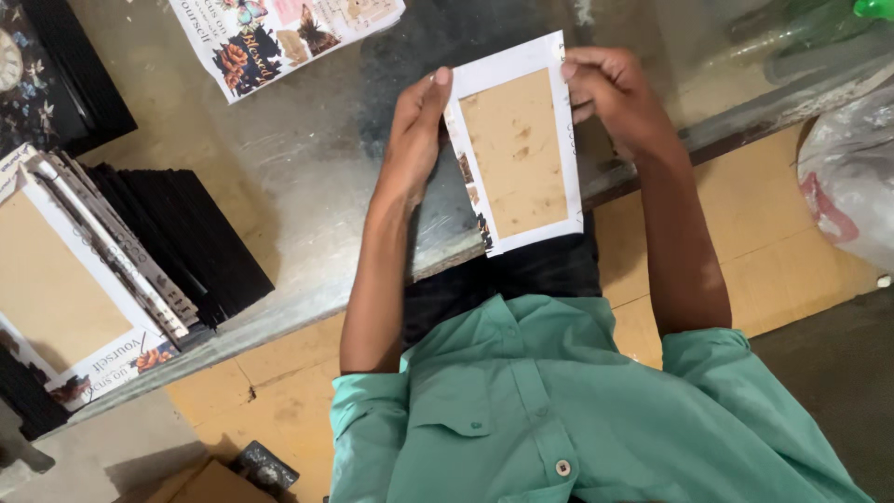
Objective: The person assembles small cards by placing a beige insert into a white frame and pressing it onto a table. They repeatedly pick up frames, insert the beige pieces, and smooth the edges before stacking the finished items.
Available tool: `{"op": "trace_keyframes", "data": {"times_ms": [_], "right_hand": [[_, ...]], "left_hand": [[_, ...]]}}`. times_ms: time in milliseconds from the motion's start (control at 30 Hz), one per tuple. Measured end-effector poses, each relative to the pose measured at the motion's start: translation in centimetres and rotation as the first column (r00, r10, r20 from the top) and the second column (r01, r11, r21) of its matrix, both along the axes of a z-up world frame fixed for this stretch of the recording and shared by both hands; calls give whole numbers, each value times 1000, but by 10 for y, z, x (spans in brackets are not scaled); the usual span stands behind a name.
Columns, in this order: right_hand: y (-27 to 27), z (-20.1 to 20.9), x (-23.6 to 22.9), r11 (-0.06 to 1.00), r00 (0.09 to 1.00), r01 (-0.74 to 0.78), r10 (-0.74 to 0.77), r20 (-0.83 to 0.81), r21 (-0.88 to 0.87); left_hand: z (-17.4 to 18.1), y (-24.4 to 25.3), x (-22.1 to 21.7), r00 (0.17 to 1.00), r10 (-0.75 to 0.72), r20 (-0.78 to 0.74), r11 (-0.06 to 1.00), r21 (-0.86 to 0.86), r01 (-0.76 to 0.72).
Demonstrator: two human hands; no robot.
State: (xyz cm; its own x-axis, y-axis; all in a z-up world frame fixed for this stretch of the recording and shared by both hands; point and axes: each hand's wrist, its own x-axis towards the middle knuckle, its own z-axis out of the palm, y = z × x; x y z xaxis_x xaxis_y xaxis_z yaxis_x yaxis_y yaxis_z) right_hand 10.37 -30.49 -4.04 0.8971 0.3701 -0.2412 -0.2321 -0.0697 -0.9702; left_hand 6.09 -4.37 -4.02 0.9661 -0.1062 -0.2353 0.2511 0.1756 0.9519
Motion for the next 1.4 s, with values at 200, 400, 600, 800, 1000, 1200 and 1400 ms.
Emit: {"op": "trace_keyframes", "data": {"times_ms": [200, 400, 600, 800, 1000, 1200, 1400], "right_hand": [[-1, -17, 6, 985, 987, 151, -146, -70, 80], [-6, -27, 15, 928, 919, 347, -308, -244, 134], [-6, -24, 12, 942, 935, 319, -293, -198, 109], [-6, -24, 7, 909, 933, 332, -277, -230, 251], [4, -23, 9, 912, 921, 372, -339, -191, 174], [1, -23, 12, 913, 922, 367, -332, -199, 179], [-1, -16, 11, 926, 931, 336, -299, -212, 171]], "left_hand": [[-1, -13, 11, 994, 109, -9, 991, -75, -109], [-3, -18, 4, 977, 213, 12, 969, -133, -210], [-9, -24, -3, 959, 279, 40, 960, -2, -279], [-5, -24, -2, 936, 352, 20, 916, -211, -341], [7, -23, 5, 940, 337, -40, 931, -130, -340], [6, -27, 12, 927, 343, -151, 913, -177, -367], [6, -18, 17, 957, 264, -120, 932, -225, -285]]}}
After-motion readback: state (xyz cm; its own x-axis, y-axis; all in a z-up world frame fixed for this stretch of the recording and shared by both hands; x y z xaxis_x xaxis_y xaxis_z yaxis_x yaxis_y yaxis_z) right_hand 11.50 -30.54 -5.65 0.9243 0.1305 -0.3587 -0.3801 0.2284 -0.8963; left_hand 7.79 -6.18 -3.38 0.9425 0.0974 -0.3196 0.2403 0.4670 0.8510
